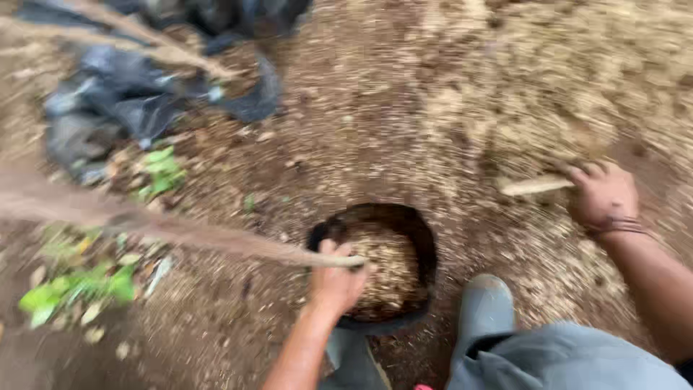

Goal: The person fills a black polybag with soil using a shovel and a wooden stick. They scoop soil from a large pile, pour it into the bag, and use the stick to compact and level the soil inside.

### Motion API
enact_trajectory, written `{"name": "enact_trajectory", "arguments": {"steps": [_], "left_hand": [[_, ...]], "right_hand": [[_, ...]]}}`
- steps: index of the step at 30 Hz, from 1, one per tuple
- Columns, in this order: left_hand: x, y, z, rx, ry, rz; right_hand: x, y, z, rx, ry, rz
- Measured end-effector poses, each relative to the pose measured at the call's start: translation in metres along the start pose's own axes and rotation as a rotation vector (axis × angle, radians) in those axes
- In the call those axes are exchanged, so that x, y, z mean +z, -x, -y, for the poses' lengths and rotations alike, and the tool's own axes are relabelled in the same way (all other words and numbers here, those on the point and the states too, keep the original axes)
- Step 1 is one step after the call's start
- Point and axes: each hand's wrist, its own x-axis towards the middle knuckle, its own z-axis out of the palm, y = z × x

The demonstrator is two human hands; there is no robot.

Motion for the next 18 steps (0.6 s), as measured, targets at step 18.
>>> {"name": "enact_trajectory", "arguments": {"steps": [18], "left_hand": [[0.018,-0.043,0.043,0.062,-0.291,0.128]], "right_hand": [[0.112,0.568,-0.086,1.302,-0.382,-0.023]]}}
